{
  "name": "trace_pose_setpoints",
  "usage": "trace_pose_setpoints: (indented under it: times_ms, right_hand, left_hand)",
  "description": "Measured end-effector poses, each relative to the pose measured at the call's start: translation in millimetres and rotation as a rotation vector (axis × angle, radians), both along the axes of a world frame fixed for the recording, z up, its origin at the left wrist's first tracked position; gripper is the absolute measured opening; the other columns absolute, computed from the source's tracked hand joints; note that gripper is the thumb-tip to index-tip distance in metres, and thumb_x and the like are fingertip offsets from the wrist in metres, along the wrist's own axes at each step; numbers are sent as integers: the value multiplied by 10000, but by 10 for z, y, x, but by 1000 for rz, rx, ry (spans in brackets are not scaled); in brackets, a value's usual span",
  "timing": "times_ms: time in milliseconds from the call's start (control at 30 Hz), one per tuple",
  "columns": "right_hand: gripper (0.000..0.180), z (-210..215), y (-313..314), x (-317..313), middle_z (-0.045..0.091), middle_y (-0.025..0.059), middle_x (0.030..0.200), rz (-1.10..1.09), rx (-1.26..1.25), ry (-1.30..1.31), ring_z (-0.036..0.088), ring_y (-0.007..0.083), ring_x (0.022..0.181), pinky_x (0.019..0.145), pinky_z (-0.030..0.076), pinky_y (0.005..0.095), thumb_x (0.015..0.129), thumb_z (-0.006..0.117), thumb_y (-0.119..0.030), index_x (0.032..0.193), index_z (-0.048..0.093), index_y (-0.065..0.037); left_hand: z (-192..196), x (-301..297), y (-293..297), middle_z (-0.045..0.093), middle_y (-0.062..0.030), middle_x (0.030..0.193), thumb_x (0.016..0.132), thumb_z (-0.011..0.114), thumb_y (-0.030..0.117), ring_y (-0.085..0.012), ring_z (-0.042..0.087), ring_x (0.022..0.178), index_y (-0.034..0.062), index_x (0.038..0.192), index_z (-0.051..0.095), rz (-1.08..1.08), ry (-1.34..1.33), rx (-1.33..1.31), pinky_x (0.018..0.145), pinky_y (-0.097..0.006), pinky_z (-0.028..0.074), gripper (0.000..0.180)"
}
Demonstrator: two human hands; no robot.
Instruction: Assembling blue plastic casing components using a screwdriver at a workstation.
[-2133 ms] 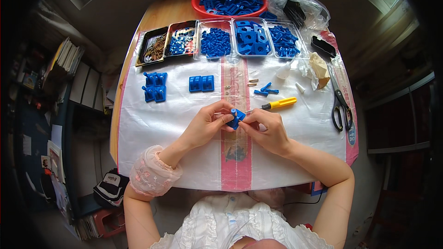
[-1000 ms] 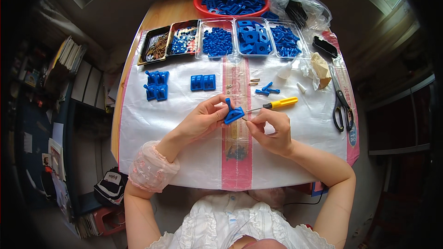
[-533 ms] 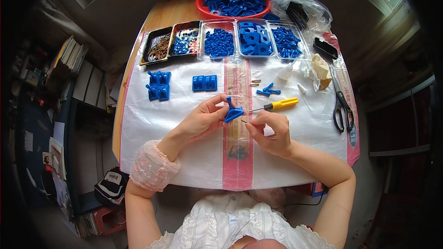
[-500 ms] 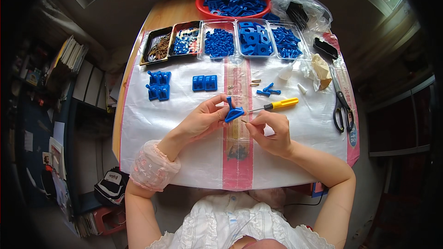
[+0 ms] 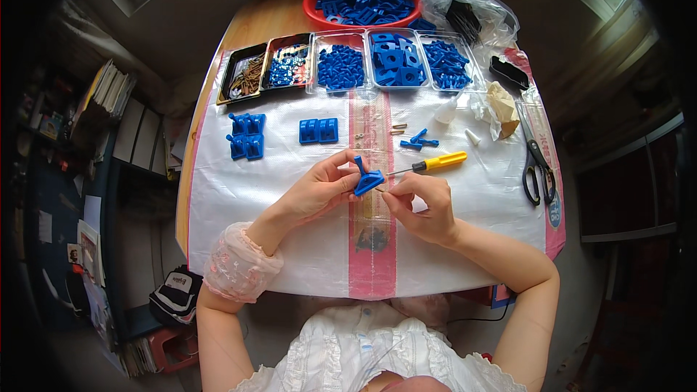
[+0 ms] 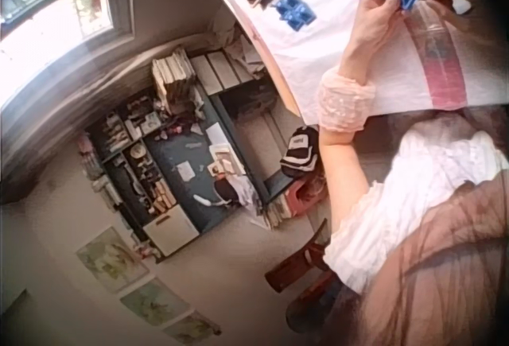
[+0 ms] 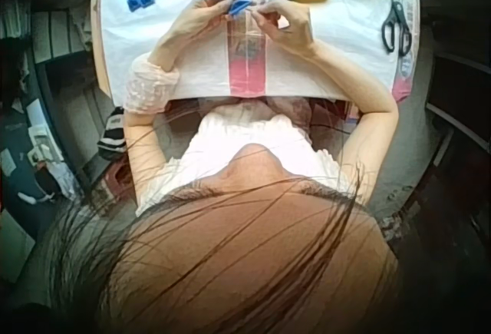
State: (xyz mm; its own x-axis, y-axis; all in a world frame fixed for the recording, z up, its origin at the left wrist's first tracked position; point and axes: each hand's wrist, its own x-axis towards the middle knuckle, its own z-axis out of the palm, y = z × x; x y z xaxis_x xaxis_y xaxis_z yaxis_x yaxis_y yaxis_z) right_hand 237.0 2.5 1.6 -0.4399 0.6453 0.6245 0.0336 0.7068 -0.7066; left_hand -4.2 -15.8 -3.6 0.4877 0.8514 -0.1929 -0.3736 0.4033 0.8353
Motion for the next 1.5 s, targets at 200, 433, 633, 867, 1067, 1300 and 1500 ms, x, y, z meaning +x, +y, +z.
trace_pose_setpoints:
  times_ms: [200,433,633,867,1067,1300,1500]
  right_hand:
    - [110,-5,-1,9,665,62,698,-4,-6,-11,589,125,496,473,434,265,848,766,9,855,662,-29]
    - [97,-20,-4,11,650,50,680,5,-35,-24,605,129,508,474,449,268,868,764,-18,852,670,-34]
    - [87,-39,-3,13,684,69,712,13,-48,-26,659,153,553,509,505,273,886,759,-36,859,677,-30]
    - [86,-8,-15,21,699,77,727,14,-72,-50,667,160,561,523,523,280,892,752,-45,856,677,-27]
    - [96,-26,-16,20,699,80,718,3,-100,-76,669,164,562,528,527,282,888,755,-60,845,674,-32]
    - [107,-86,-25,6,706,88,711,-60,-167,-131,682,165,572,532,533,289,867,763,-71,830,674,-25]
    - [140,-87,-19,-7,714,99,721,-88,-128,-158,699,183,602,558,542,302,864,794,-84,841,677,-10]
  left_hand:
    - [7,8,1,671,-18,1124,1076,588,165,-50,599,989,122,1262,553,-8,12,3,843,-217,505,194]
    - [40,45,-21,665,-6,1082,1076,589,159,-49,587,951,114,1242,562,-3,40,21,819,-221,490,175]
    - [45,38,-27,666,-23,1113,1074,588,150,-55,583,953,104,1236,556,-18,56,20,824,-228,485,171]
    - [4,30,-4,667,-28,1110,1069,593,146,-71,578,943,96,1247,547,-44,19,39,807,-220,460,191]
    - [19,39,-19,658,-20,1082,1076,576,129,-70,577,933,94,1240,552,-29,81,77,797,-219,461,169]
    - [7,117,-49,691,-53,1126,1064,574,70,-61,635,952,49,1229,582,68,321,309,802,-231,529,167]
    - [78,141,-69,691,-93,1178,1038,596,21,-110,684,1034,13,1230,600,78,361,296,848,-233,594,192]
